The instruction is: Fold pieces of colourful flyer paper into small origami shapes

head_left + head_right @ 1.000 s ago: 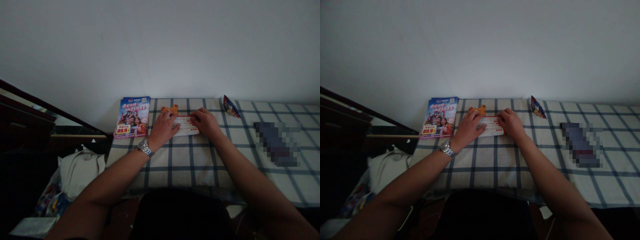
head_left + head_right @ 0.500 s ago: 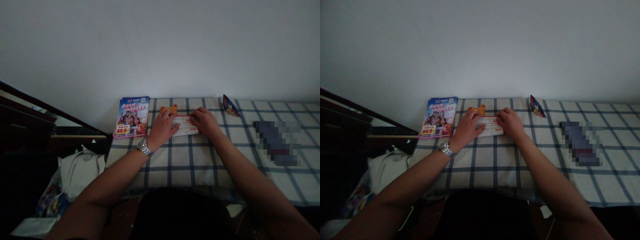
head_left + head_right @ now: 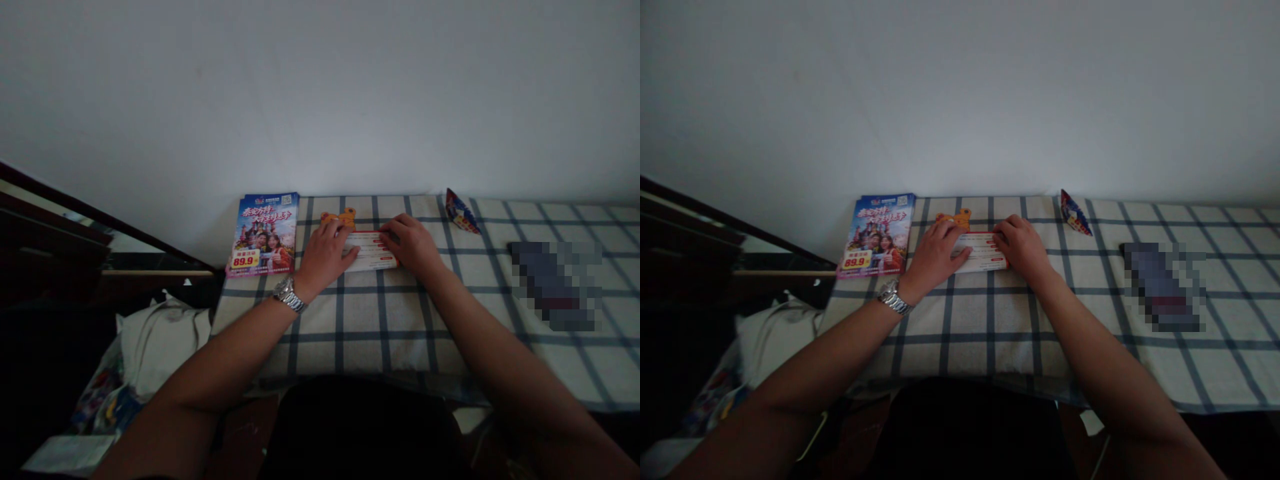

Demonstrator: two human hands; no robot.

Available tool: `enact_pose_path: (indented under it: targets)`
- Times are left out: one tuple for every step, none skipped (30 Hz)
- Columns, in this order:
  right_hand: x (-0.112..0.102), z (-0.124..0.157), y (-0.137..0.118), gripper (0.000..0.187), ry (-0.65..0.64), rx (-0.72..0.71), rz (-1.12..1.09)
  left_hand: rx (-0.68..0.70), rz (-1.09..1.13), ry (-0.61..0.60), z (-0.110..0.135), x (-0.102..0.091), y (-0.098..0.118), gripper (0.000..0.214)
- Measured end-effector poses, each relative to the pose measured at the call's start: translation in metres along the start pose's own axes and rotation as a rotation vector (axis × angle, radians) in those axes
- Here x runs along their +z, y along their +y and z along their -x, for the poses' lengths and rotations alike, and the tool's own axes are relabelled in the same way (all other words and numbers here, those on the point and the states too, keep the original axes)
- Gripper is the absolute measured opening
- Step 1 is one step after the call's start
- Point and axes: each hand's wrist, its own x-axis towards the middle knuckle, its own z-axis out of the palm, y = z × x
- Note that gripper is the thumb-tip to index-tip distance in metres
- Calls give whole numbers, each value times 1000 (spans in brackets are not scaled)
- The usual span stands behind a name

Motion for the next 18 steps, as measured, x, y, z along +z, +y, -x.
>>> enact_pose_path:
  targets:
    - [0,0,1,16,-2,1,-2,-2,4,-1,0,0,0,40]
    - [1,0,1,16,-3,3,-2,-3,7,0,0,0,0,40]
    - [1,0,2,16,-5,5,1,-2,9,1,0,-1,0,40]
    - [1,0,2,17,-6,6,6,-2,10,2,0,-1,0,40]
    - [2,0,3,17,-6,7,11,-2,10,3,0,-1,1,40]
    - [2,0,3,16,-5,9,14,-2,11,6,0,-1,1,40]
    - [2,0,4,16,-4,10,16,-3,12,7,0,-1,1,40]
    - [3,0,4,16,-2,10,16,-4,15,6,0,-1,1,41]
    - [3,0,4,16,-1,11,15,-6,20,5,0,-2,1,41]
    - [3,0,3,16,1,12,14,-8,25,4,0,-2,1,41]
    - [3,1,3,16,2,12,12,-9,27,3,0,-2,1,40]
    - [2,1,3,16,4,12,10,-10,28,2,0,-2,1,39]
    - [2,1,2,16,6,11,9,-9,26,1,0,-2,0,38]
    - [2,1,2,17,7,10,7,-8,23,2,0,-2,0,38]
    - [2,1,2,17,7,10,6,-6,20,4,0,-2,0,37]
    - [2,1,1,17,7,11,4,-4,19,6,1,-2,0,36]
    - [2,1,1,17,6,14,4,-3,18,8,1,-2,0,36]
    - [2,1,2,18,4,16,3,-3,18,10,1,-2,0,35]
